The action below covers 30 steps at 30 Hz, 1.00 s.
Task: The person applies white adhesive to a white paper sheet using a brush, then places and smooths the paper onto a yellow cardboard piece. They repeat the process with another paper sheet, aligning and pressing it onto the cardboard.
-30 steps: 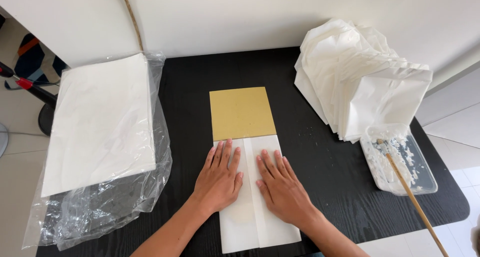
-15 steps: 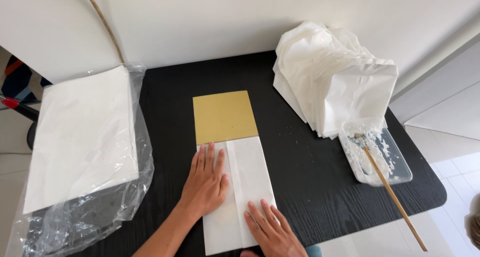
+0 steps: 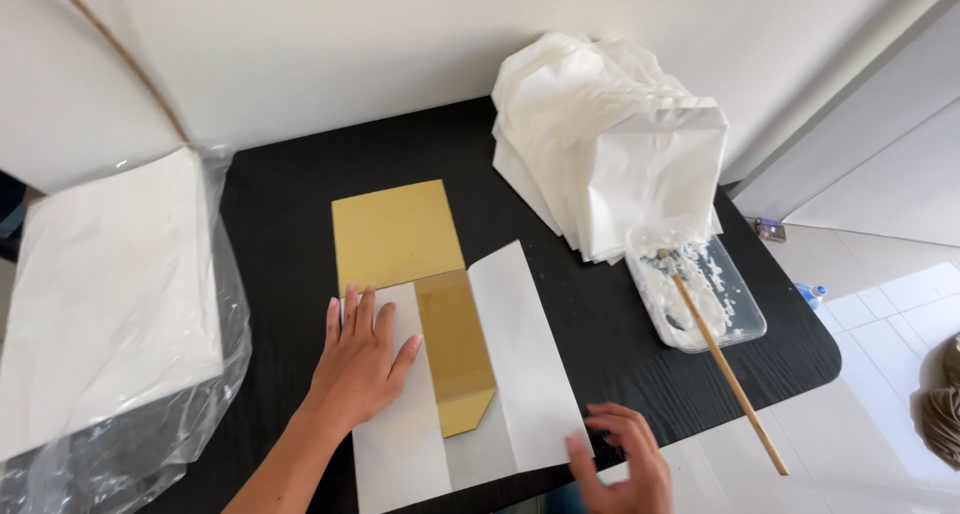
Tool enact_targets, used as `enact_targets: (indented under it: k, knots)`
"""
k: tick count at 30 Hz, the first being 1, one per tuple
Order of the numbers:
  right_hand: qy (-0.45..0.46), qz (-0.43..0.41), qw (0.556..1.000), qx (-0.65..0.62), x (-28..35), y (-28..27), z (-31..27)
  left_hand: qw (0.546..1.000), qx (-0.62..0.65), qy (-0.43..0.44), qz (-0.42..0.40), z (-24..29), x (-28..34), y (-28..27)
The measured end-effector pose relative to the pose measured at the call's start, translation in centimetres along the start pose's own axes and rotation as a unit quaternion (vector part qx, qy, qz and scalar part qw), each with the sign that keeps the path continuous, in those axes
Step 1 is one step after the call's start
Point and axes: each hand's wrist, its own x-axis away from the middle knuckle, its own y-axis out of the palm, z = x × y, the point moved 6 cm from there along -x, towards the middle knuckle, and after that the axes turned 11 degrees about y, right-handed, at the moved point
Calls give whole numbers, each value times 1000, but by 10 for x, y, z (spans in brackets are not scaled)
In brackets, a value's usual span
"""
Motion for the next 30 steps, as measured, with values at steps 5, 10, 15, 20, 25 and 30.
enact_targets:
  k: [5,10,15,20,25,30]
  knots:
    - [222,149,947,-180,1,-47,70,991,103,79,-10,44,-54,-32]
    - [110,206,942,-241,-35,-93,73,984,135,115,-7,56,-122,-22]
    - [82,154,978,-111,-60,-117,45,968,228,89,-57,64,-159,-30]
    - [-63,251,953,-159,-78,-143,46,945,306,-12,-118,61,-173,-28]
    - [-11,274,956,-107,-90,-162,25,923,350,-48,-151,55,-174,-41]
    - [13,237,970,-56,-99,-160,26,917,352,-39,-183,57,-178,-49]
